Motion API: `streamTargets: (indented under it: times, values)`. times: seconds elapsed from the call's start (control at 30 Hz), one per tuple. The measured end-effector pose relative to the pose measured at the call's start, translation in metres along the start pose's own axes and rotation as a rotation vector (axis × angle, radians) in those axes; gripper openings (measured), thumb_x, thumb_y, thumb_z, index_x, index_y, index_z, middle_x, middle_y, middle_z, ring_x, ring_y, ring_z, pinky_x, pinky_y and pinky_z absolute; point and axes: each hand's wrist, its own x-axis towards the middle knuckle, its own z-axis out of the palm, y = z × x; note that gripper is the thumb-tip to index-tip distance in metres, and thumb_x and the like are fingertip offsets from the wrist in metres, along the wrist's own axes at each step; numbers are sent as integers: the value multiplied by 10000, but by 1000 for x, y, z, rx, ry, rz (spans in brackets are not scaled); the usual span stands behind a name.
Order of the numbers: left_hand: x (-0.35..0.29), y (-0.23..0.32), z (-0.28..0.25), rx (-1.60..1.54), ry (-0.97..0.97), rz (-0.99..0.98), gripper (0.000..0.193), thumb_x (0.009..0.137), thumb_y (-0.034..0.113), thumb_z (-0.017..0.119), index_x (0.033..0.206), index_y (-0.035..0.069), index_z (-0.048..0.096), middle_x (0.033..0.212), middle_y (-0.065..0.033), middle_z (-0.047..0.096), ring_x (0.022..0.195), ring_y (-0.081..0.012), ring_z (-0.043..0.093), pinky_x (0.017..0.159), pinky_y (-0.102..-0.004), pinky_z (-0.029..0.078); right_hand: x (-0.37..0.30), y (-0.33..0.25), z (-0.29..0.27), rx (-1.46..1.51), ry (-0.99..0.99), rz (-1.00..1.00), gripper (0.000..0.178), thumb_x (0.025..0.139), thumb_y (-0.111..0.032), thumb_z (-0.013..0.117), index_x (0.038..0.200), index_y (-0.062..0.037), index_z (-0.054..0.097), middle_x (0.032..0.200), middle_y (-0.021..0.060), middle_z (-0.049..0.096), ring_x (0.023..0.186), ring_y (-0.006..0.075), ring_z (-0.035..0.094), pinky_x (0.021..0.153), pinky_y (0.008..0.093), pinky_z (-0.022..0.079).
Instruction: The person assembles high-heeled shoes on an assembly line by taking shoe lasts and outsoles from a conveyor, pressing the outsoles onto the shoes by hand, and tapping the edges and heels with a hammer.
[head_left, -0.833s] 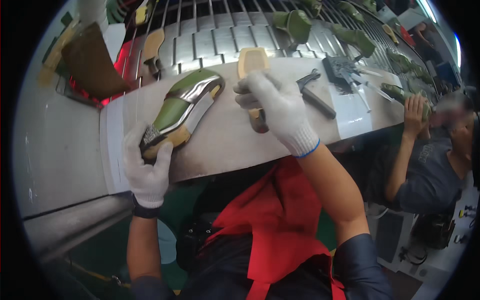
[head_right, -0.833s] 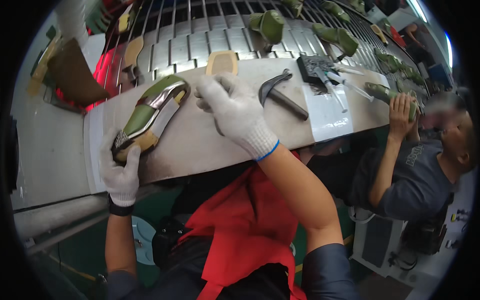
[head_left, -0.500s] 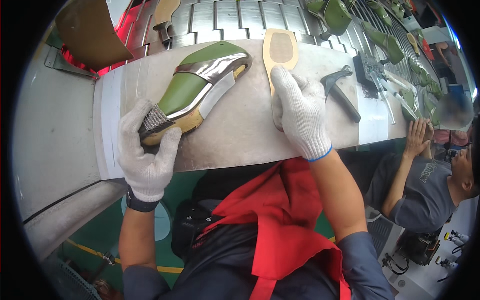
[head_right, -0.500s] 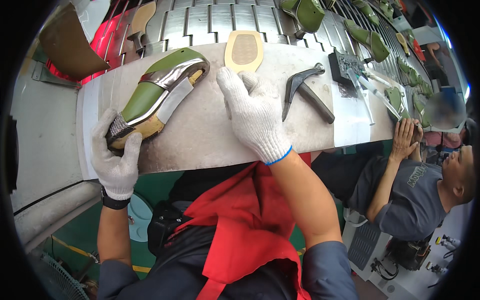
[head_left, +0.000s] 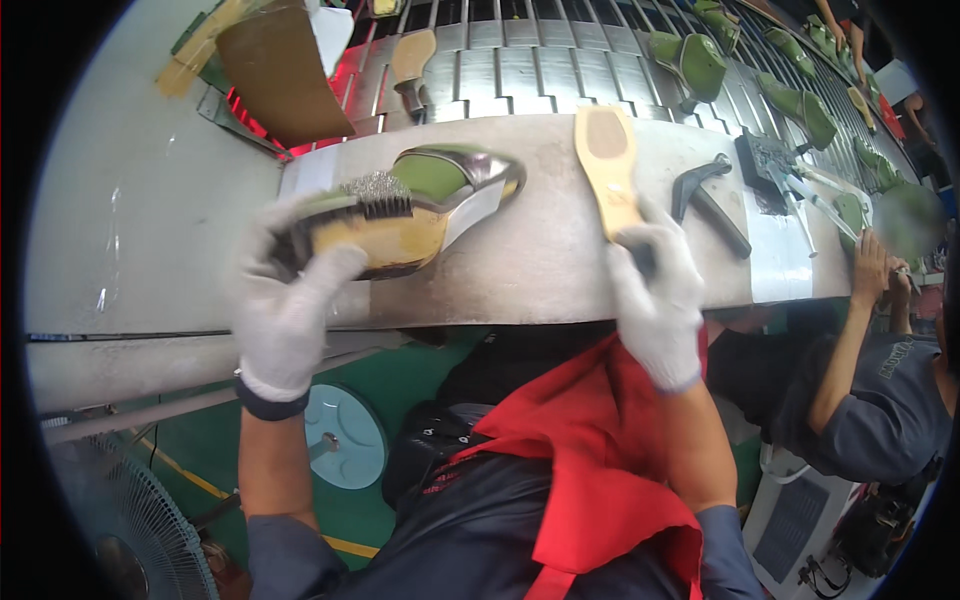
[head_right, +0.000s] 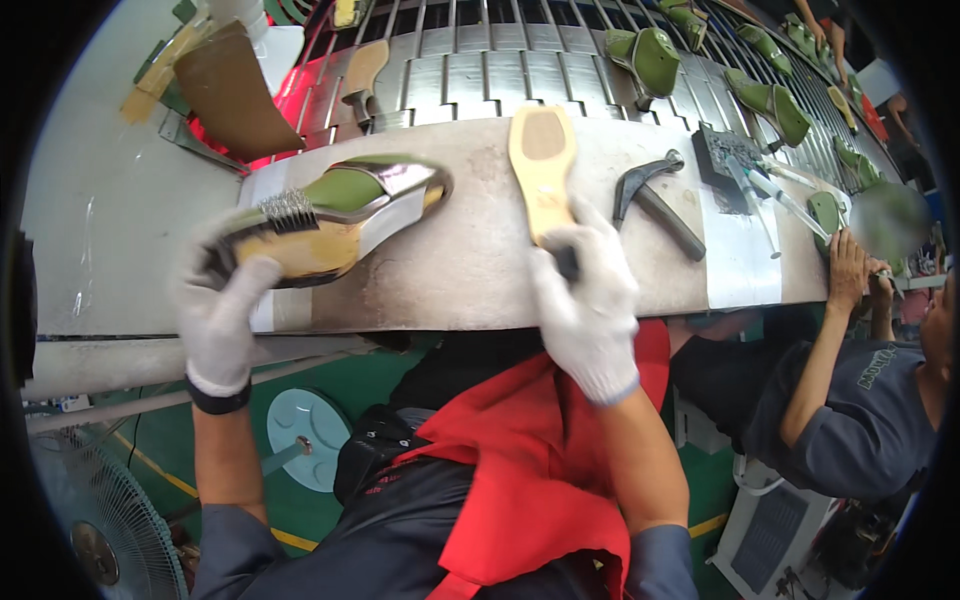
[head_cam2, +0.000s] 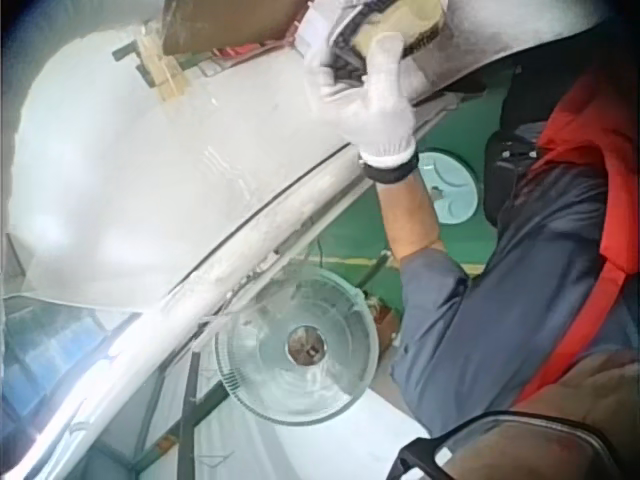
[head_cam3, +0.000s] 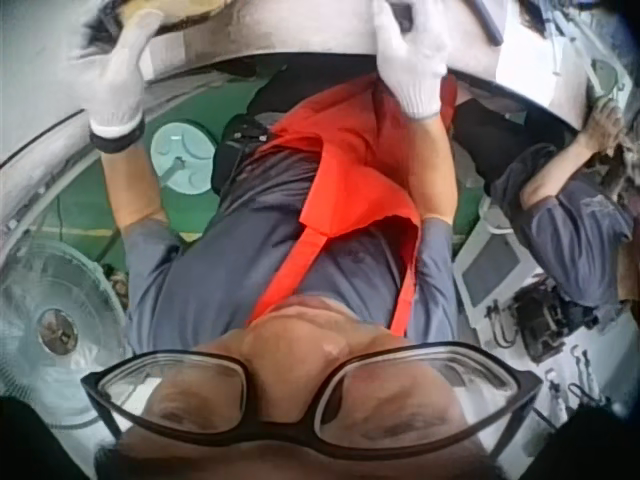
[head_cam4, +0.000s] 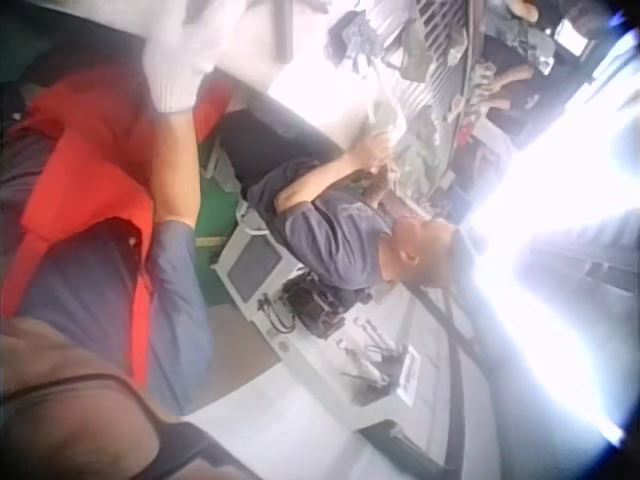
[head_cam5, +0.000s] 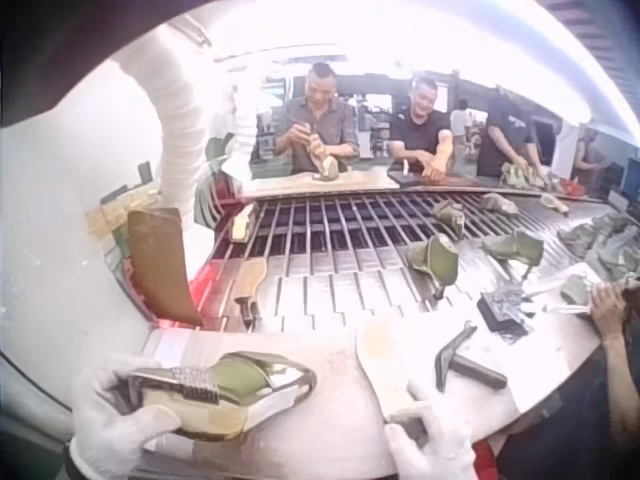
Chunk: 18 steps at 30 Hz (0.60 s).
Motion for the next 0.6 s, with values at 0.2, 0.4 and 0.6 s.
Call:
streamTargets:
  times: [0.2, 0.4, 0.6]
  values:
    - [45, 13, 34, -243, 107, 245, 462, 1014, 125, 738, 1410, -71, 605, 1343, -241, 733, 1244, -326, 726, 1158, -488, 551, -114, -29, -60, 1181, 93, 589, 452, 1041, -147, 637, 1444, 38, 551, 1509, 337, 608, 998, 352, 789, 872, 440, 660]
    - [82, 41, 71, -251, -93, 135, 435, 1105, 128, 631, 1497, -49, 568, 1423, -282, 691, 1318, -372, 702, 1138, -497, 579, -104, -16, -41, 976, -473, 978, 306, 1069, -116, 633, 1286, 89, 701, 1063, 213, 801, 769, 252, 791, 699, 367, 673]
    - [66, 50, 109, -774, -185, -65, 501, 1072, 120, 645, 1539, -38, 556, 1469, -299, 656, 1374, -424, 665, 1146, -535, 575, -98, -32, -52, 1010, -200, 843, 377, 1049, -209, 662, 1221, 124, 693, 986, 254, 788, 734, 300, 790, 667, 435, 687]
